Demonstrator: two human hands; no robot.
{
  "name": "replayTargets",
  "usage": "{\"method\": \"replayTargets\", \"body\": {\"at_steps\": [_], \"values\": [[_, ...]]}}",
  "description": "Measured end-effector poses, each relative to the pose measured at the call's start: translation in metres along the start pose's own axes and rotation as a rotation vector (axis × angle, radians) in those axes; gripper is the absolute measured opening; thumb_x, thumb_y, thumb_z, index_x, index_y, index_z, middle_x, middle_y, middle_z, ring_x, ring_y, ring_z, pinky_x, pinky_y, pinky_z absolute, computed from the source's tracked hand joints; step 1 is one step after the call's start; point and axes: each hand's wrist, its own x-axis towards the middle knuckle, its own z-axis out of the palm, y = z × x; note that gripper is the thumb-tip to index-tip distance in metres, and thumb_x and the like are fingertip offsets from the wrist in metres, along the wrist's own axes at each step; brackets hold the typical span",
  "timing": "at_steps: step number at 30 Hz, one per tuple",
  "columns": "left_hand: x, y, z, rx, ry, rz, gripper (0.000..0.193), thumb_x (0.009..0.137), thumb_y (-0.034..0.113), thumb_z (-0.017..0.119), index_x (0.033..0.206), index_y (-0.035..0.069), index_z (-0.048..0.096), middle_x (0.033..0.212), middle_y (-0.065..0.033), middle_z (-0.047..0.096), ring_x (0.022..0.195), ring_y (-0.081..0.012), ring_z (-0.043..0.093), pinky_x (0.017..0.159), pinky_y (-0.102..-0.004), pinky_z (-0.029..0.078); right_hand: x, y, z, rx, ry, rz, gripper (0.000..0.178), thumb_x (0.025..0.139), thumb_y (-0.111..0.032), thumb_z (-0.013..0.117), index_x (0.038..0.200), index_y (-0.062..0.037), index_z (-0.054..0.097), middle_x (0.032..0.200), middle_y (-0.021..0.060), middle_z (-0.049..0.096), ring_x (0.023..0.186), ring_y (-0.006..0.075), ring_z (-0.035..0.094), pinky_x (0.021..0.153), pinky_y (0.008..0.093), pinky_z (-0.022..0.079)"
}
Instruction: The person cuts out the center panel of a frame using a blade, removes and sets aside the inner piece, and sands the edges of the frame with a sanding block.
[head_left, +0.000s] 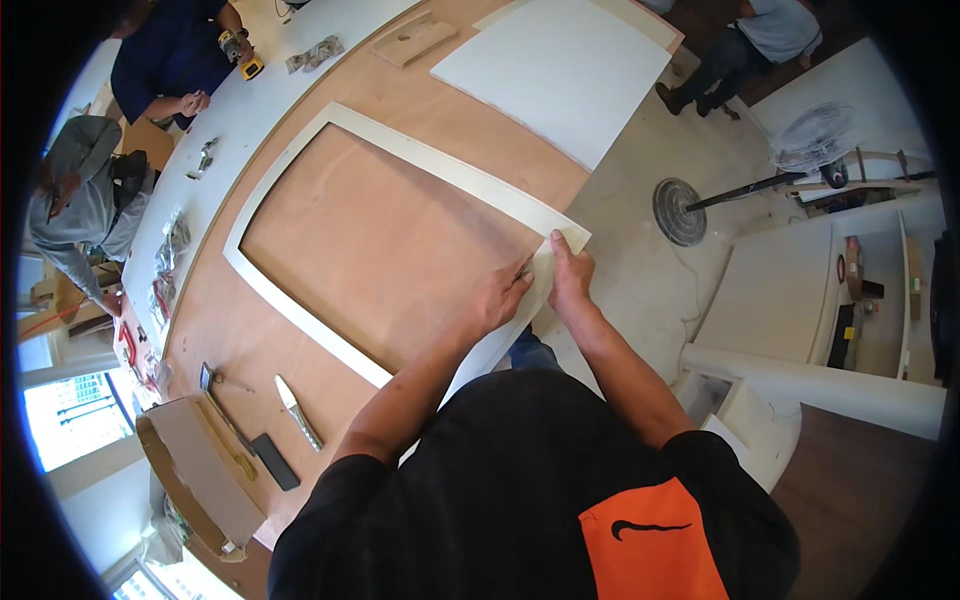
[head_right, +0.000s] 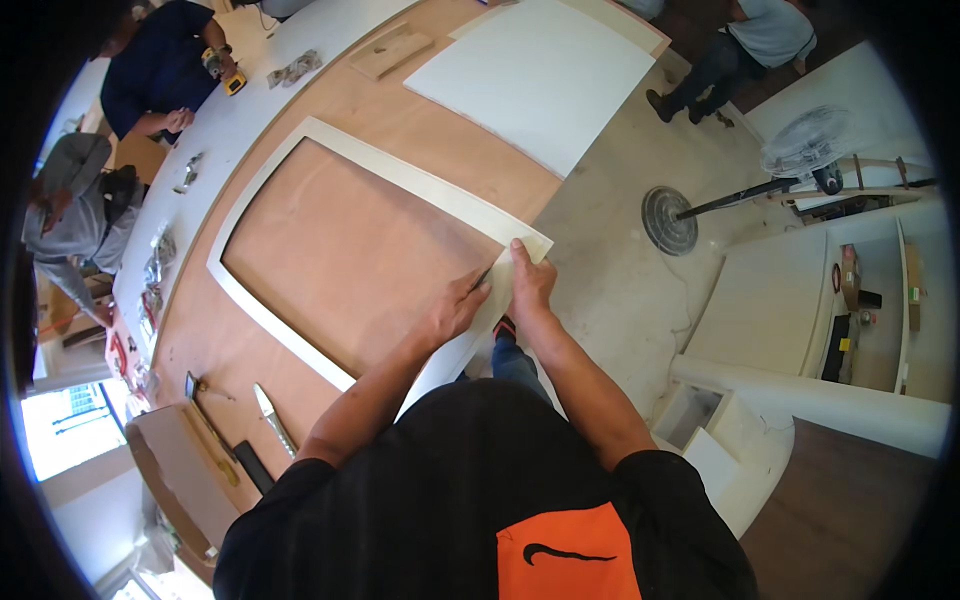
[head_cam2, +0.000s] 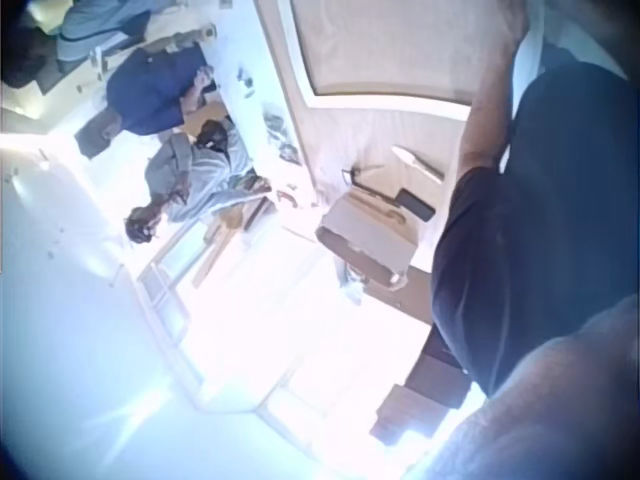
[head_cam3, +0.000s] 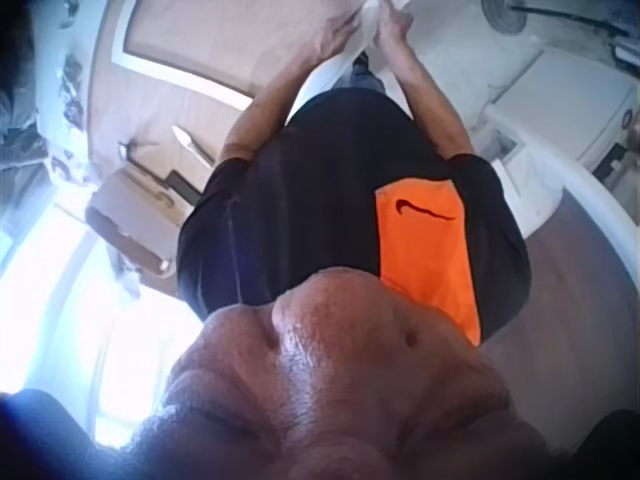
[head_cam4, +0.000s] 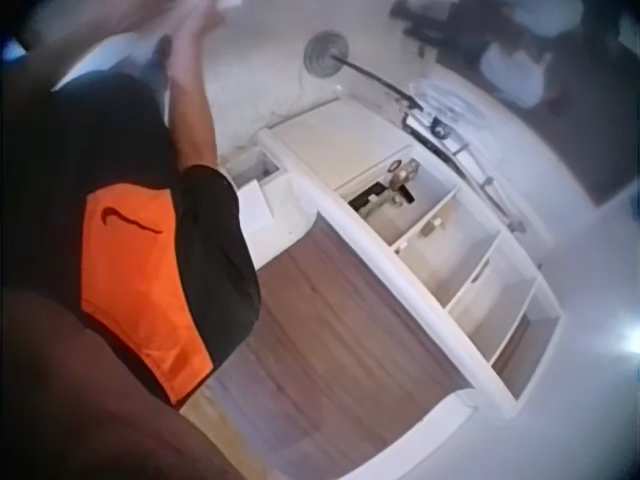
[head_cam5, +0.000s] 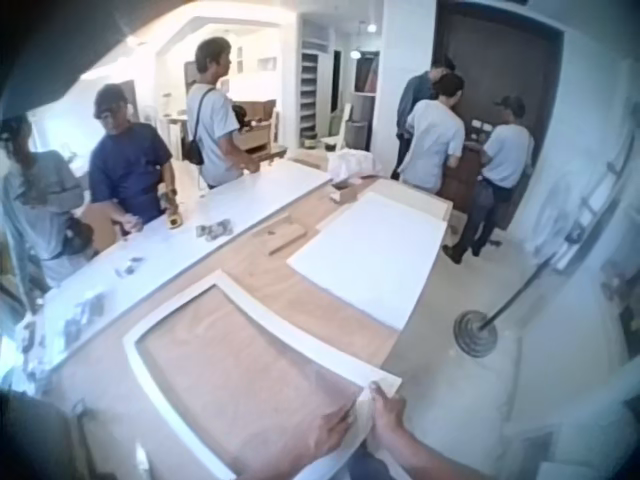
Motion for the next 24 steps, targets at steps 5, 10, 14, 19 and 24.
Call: {"method": "replayTargets", "body": {"at_steps": [5,10,14,19,24], "values": [[0.027,0.015,-0.001,0.065,-0.006,0.007,0.044,0.104,0.020,0.053,0.141,-0.004,0.053,0.121,-0.0301,0.067,0.113,-0.0392,0.066,0.099,-0.0418,0.049,-0.001,-0.004,0.000,-0.129,-0.034,-0.103,0.034,0.093,-0.029,0.076,0.103,0.0036,0.072,0.095,0.0086,0.072,0.081,0.0180,0.064,0.076,0.0353,0.052],[0.013,0.017,-0.002,-0.020,0.047,0.004,0.042,0.104,0.020,0.054,0.138,-0.005,0.055,0.120,-0.0304,0.067,0.111,-0.0404,0.067,0.096,-0.0421,0.051,-0.016,0.000,0.005,-0.136,-0.027,-0.165,0.034,0.094,-0.030,0.075,0.103,0.0027,0.072,0.093,0.0077,0.072,0.082,0.0167,0.062,0.076,0.0343,0.051],[0.030,0.045,-0.010,0.068,0.008,-0.037,0.041,0.103,0.018,0.054,0.138,-0.005,0.056,0.121,-0.0309,0.067,0.111,-0.0409,0.067,0.096,-0.0423,0.052,-0.015,-0.011,0.004,-0.131,-0.057,-0.183,0.032,0.095,-0.029,0.074,0.103,0.0022,0.072,0.093,0.0074,0.072,0.083,0.0158,0.062,0.076,0.0336,0.050],[0.018,0.034,-0.006,0.080,0.081,0.014,0.041,0.103,0.019,0.053,0.137,-0.004,0.057,0.119,-0.0309,0.067,0.111,-0.0432,0.067,0.097,-0.0425,0.051,-0.016,-0.017,0.011,-0.087,-0.028,-0.184,0.034,0.094,-0.030,0.076,0.103,0.0027,0.071,0.094,0.0067,0.071,0.083,0.0152,0.061,0.075,0.0333,0.050],[0.040,0.059,-0.012,0.084,-0.011,-0.080,0.039,0.103,0.018,0.052,0.136,-0.002,0.058,0.122,-0.0305,0.066,0.115,-0.0430,0.065,0.100,-0.0428,0.050,-0.008,-0.013,0.011,-0.100,-0.005,-0.164,0.037,0.092,-0.032,0.077,0.103,0.0033,0.071,0.094,0.0065,0.070,0.083,0.0152,0.060,0.075,0.0338,0.050]]}}
